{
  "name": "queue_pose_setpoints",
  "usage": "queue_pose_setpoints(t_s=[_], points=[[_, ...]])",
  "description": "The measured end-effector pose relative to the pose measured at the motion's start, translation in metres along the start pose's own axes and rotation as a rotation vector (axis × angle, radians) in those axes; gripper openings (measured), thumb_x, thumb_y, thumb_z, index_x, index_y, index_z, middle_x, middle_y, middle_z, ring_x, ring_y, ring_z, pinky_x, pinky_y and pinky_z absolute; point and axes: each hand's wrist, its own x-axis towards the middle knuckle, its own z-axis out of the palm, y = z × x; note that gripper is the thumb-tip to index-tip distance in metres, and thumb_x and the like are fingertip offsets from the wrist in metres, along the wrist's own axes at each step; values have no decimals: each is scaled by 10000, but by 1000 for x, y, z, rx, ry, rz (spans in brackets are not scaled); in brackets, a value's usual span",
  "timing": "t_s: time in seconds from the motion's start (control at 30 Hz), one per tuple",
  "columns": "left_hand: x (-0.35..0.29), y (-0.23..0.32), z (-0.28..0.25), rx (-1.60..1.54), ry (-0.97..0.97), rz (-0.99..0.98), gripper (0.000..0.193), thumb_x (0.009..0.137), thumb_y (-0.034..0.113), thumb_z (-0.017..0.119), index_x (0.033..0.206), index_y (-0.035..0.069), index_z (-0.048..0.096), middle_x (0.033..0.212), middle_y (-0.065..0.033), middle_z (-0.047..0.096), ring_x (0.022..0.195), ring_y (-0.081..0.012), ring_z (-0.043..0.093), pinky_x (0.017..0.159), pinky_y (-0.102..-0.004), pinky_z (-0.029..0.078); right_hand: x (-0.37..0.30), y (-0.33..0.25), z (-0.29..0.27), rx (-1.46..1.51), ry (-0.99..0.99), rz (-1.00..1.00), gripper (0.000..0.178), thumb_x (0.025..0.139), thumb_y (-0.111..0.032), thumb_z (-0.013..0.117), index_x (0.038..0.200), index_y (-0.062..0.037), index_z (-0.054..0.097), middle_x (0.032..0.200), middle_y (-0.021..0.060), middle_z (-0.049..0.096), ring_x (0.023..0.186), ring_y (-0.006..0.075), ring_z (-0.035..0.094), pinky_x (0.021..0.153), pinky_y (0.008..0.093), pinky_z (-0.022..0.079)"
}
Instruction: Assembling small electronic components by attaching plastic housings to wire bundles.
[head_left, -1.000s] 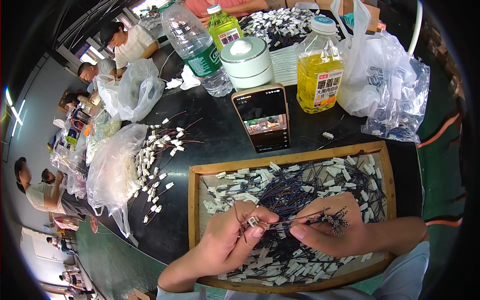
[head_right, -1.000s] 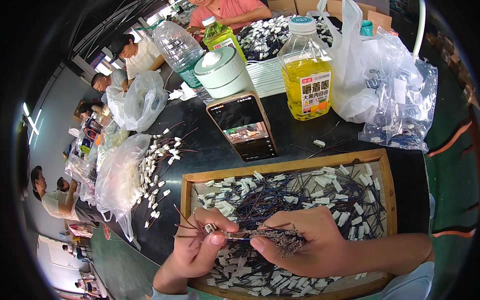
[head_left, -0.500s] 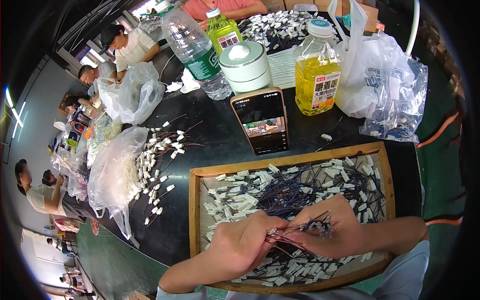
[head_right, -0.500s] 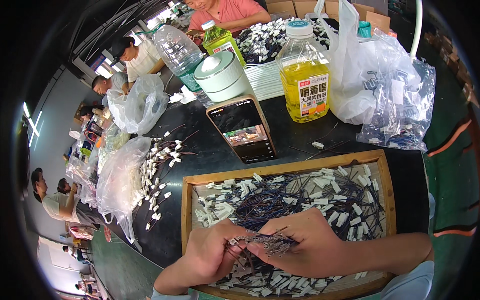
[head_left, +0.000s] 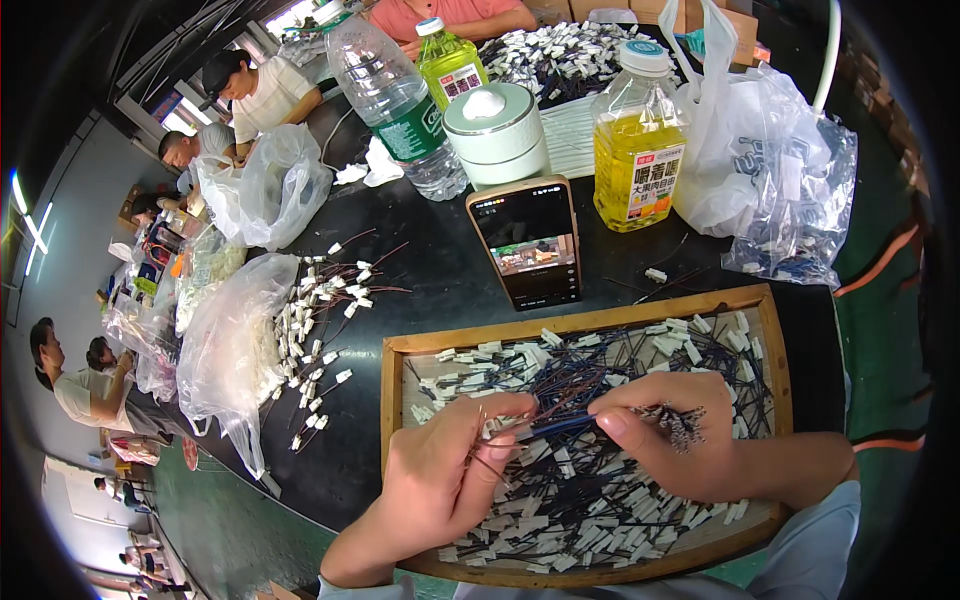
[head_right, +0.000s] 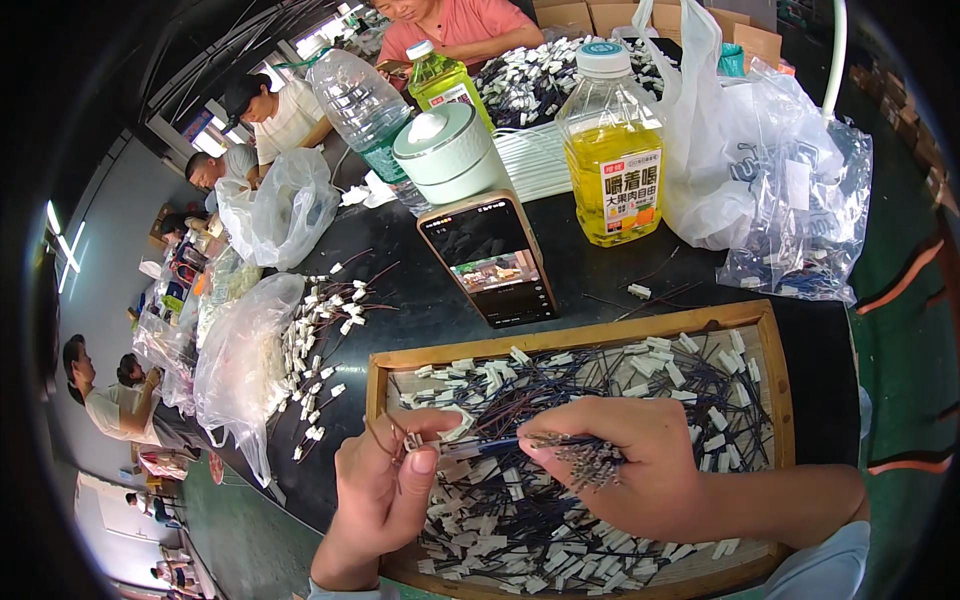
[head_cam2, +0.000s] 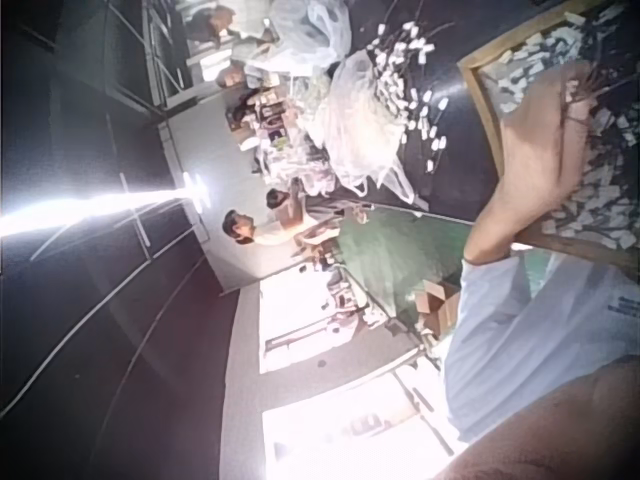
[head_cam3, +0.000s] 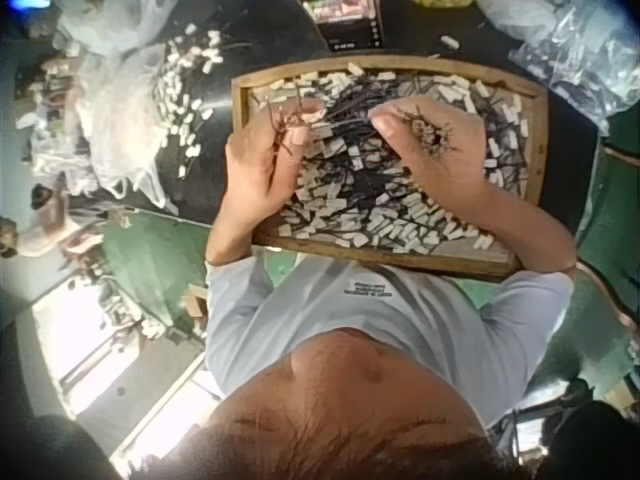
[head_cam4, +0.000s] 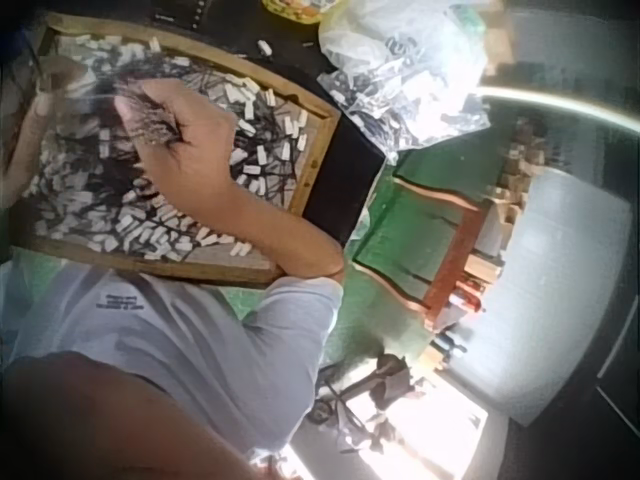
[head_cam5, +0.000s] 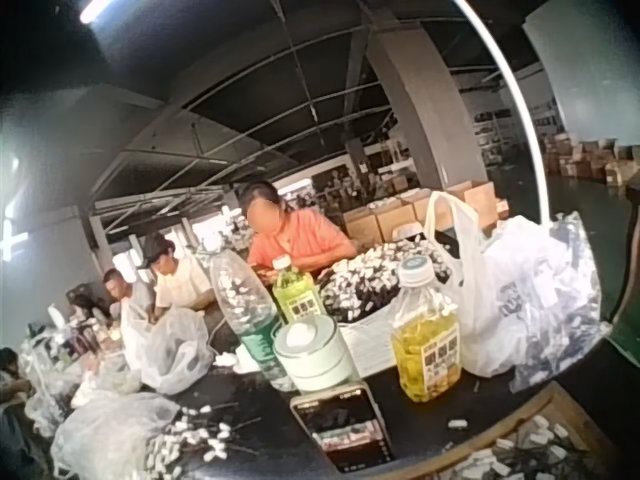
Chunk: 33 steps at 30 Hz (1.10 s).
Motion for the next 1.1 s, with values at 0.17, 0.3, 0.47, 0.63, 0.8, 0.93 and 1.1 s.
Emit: queue_pose_setpoints(t_s=[0.17, 0.3, 0.47, 0.63, 0.8, 0.93, 1.1], points=[[0, -24, 0, -201, 98, -133, 376, 967, 229, 427, 1186, -62, 519, 772, -46, 583, 535, -37, 451, 494, -170, 358, 1, -2, 0, 71, -39, 26, 119, 819, -45, 665, 932, -9, 666, 768, 94, 679, 621, 111, 636, 547, 218, 472], [5, -31, -2, -452, 228, -239, 420, 976, 266, 422, 1230, -62, 493, 710, 15, 490, 481, 1, 328, 424, -156, 255, 1, 0, 1, 141, -163, 188, 159, 832, -76, 665, 967, 4, 641, 835, 89, 681, 694, 83, 624, 604, 218, 474], [4, -23, 0, -733, 89, -301, 500, 945, 280, 501, 1309, -38, 375, 618, 24, 434, 460, -19, 324, 395, -167, 235, -11, 21, 12, 418, 95, 48, 238, 866, -101, 624, 1046, 18, 524, 853, 75, 633, 742, 72, 560, 672, 225, 454], [-2, -17, 8, -772, 122, -306, 363, 938, 273, 517, 1176, 19, 415, 615, -10, 455, 455, -37, 325, 407, -183, 258, -17, 16, 11, 317, 104, 227, 198, 877, -73, 585, 1034, 9, 495, 764, 34, 557, 710, 52, 512, 631, 218, 418], [-6, -10, 9, -736, 99, -333, 278, 947, 236, 507, 1070, -12, 490, 659, -20, 495, 545, -41, 396, 479, -182, 325, -10, 8, 3, 204, -82, 106, 115, 845, -52, 623, 927, 7, 566, 774, 50, 614, 609, 42, 515, 545, 202, 411], [-6, -6, 6, -500, -31, -226, 276, 952, 237, 497, 1011, -30, 536, 719, -35, 536, 602, -45, 444, 538, -178, 363, -7, 5, 4, 100, -102, 32, 112, 799, -34, 672, 882, 6, 607, 755, 66, 638, 532, 50, 533, 475, 197, 413], [-12, -6, 10, -582, -82, -198, 249, 947, 180, 501, 1037, -47, 550, 814, -54, 580, 639, -44, 469, 568, -191, 396, -4, 7, 3, 64, -136, -25, 130, 780, -33, 688, 881, 8, 617, 745, 83, 650, 560, 99, 598, 479, 214, 445]])
